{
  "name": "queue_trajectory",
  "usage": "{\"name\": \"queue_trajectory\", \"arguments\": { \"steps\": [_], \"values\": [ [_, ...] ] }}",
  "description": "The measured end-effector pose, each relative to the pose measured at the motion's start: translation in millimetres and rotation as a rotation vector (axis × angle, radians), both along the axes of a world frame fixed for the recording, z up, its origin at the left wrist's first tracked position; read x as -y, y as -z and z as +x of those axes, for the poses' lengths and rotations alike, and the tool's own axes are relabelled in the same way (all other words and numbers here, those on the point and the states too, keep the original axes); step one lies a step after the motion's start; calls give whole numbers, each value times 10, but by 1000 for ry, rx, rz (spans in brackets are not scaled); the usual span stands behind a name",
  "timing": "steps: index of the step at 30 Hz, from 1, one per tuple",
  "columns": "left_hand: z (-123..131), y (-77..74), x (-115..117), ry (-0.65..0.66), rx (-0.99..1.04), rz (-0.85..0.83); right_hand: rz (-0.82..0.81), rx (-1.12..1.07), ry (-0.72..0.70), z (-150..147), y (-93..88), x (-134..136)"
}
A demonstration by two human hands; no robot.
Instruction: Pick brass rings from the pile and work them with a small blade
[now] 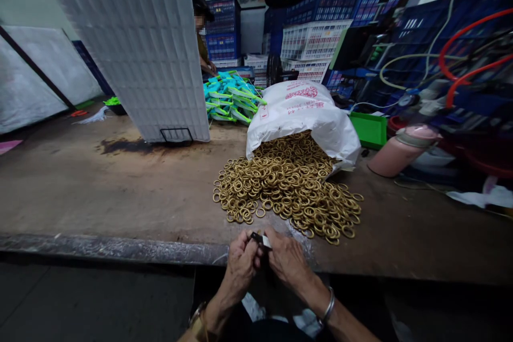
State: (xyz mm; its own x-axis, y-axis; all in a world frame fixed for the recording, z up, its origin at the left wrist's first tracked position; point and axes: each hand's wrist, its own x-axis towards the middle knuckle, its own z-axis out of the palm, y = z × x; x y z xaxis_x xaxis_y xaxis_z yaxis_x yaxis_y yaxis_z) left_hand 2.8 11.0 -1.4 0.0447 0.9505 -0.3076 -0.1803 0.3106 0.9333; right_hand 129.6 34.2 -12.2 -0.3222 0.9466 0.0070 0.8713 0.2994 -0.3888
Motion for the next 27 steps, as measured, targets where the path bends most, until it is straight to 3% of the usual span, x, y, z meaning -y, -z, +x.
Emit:
{"name": "queue_trajectory", "arguments": {
  "steps": [3, 7, 10, 18, 23, 27],
  "values": [
    [-24, -71, 78, 81, 61, -25, -52, 76, 44, 44, 0, -97],
    [-28, -155, 138, 151, 315, -32, -1, 88, 64, 58, -15, -244],
    [-27, -122, 125, 108, 467, -95, 65, 59, 80, -11, -19, -338],
    [-115, -38, 69, -4, 555, -214, 102, 117, 106, -133, 62, -503],
    [-150, 19, -2, -36, 682, -325, 115, 110, 134, -93, 131, -479],
    [-144, 63, -48, -101, 634, -397, 137, 70, 124, -37, 215, -422]
  ]
}}
